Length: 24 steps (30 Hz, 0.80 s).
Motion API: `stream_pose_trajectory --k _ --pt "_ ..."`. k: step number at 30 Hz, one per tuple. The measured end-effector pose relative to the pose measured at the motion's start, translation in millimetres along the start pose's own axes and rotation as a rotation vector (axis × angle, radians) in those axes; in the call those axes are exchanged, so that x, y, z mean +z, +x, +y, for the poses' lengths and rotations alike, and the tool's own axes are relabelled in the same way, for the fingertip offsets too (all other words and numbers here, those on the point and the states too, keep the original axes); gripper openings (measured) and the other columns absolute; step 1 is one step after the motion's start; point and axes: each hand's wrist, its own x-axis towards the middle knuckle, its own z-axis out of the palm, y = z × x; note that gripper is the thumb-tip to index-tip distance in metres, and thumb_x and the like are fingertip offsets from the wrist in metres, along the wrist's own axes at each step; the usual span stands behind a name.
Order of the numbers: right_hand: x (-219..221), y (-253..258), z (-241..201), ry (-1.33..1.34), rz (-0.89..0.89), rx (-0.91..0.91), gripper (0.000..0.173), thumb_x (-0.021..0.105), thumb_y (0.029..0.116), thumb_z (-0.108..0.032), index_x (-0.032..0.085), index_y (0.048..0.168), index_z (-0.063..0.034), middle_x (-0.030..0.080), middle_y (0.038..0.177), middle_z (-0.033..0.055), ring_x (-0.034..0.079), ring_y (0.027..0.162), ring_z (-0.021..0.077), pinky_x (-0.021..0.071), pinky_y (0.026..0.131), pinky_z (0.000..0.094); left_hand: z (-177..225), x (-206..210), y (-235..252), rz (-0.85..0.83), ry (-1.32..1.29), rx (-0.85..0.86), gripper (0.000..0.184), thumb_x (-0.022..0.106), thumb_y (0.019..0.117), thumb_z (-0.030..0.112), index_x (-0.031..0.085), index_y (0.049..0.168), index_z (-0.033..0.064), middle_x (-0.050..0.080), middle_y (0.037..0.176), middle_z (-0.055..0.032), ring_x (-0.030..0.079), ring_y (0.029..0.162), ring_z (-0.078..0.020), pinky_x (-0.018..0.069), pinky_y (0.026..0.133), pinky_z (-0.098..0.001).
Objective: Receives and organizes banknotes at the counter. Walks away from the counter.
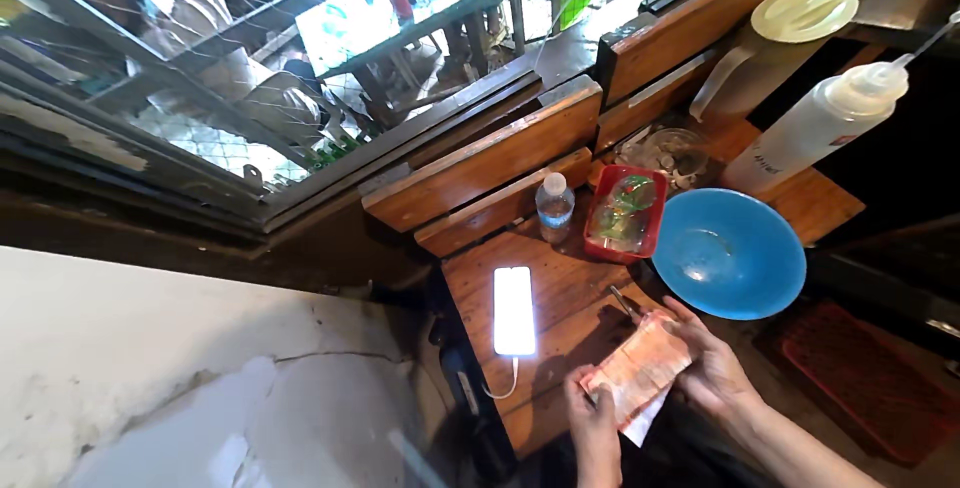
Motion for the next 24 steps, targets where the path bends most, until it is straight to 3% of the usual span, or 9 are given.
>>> stream_pose_trajectory --k 3,5,8,11,14,16,18,21,24 --pt "4 -7 1 0.031 -0.026 0.018 0.044 0.041 0.1058 -0.029 0.047 0.146 -0.0127 0.071 0.116 0.0144 0.073 0.099 0.0249 0.0625 0.079 0.0402 -1 4 -1 -0.027 0.019 -0.009 0.054 0.053 0.0935 -0.003 0.042 0.146 -0.0043 0.053 0.14 -0.0233 0.06 0.117 -0.0227 0.0539 0.095 -0.0379" --pt "7 -13 4 0.028 -0.074 0.012 0.045 0.044 0.105 -0.036 0.051 0.14 -0.0094 0.071 0.117 0.0148 0.073 0.102 0.0255 0.0627 0.082 0.0399 -2 5 0 -0.05 0.016 -0.033 0.047 0.05 0.0965 -0.001 0.046 0.143 -0.0054 0.055 0.139 -0.0231 0.061 0.119 -0.0239 0.0539 0.097 -0.0394" --pt "9 -18 8 -0.033 -0.106 -0.02 0.05 0.058 0.0958 -0.042 0.056 0.132 -0.0082 0.071 0.116 0.0153 0.072 0.103 0.0253 0.0624 0.084 0.04 0 7 1 -0.067 0.015 -0.091 0.04 0.046 0.0996 -0.001 0.05 0.139 -0.0073 0.057 0.134 -0.0229 0.063 0.115 -0.0244 0.0554 0.096 -0.0392" --pt "9 -18 9 -0.117 -0.091 -0.065 0.051 0.062 0.0926 -0.03 0.05 0.135 -0.0032 0.071 0.115 0.0173 0.073 0.103 0.0261 0.0622 0.086 0.0398 6 10 -3 -0.096 0.06 -0.141 0.039 0.047 0.0984 -0.002 0.053 0.136 -0.0065 0.06 0.129 -0.0215 0.063 0.11 -0.0232 0.0556 0.091 -0.0379" --pt "10 -17 4 -0.205 -0.071 -0.102 0.031 0.053 0.0992 -0.009 0.052 0.128 0.0017 0.074 0.103 0.0179 0.075 0.09 0.0246 0.0631 0.078 0.0358 8 10 -10 -0.196 0.162 -0.083 0.03 0.051 0.0991 0.004 0.057 0.126 -0.0071 0.064 0.115 -0.0178 0.066 0.099 -0.0183 0.057 0.085 -0.0337" --pt "13 -19 -1 -0.219 -0.067 -0.073 0.024 0.049 0.1001 -0.005 0.055 0.122 0.001 0.074 0.095 0.0144 0.074 0.082 0.0204 0.0621 0.075 0.0333 7 8 -12 -0.232 0.209 -0.029 0.026 0.052 0.1027 0.012 0.059 0.119 -0.0066 0.064 0.109 -0.0146 0.064 0.098 -0.0148 0.0557 0.088 -0.0309" --pt "14 -22 -4 -0.199 -0.094 -0.004 0.029 0.047 0.1007 -0.004 0.056 0.129 -0.0002 0.073 0.092 0.012 0.072 0.079 0.0194 0.0623 0.075 0.0344 7 5 -9 -0.256 0.195 -0.043 0.03 0.052 0.1039 0.018 0.055 0.121 -0.0062 0.061 0.108 -0.0133 0.062 0.099 -0.0141 0.0534 0.09 -0.0313" --pt "18 -29 -3 -0.166 -0.134 0.102 0.028 0.043 0.1022 -0.004 0.054 0.128 -0.0016 0.071 0.09 0.0116 0.072 0.077 0.0206 0.0633 0.074 0.0367 11 -2 -2 -0.469 0.018 -0.298 0.048 0.047 0.1078 0.028 0.039 0.142 -0.0042 0.065 0.117 -0.0162 0.068 0.103 -0.0194 0.058 0.091 -0.0381" --pt "23 -35 -2 -0.153 -0.161 0.182 0.026 0.042 0.1021 0.0 0.054 0.125 0.0017 0.072 0.092 0.0155 0.074 0.079 0.0239 0.0639 0.075 0.0387 16 -10 -2 -0.747 -0.125 -0.579 0.044 0.04 0.1093 0.03 0.044 0.141 -0.0001 0.071 0.117 -0.0161 0.071 0.106 -0.0271 0.0594 0.093 -0.0435"
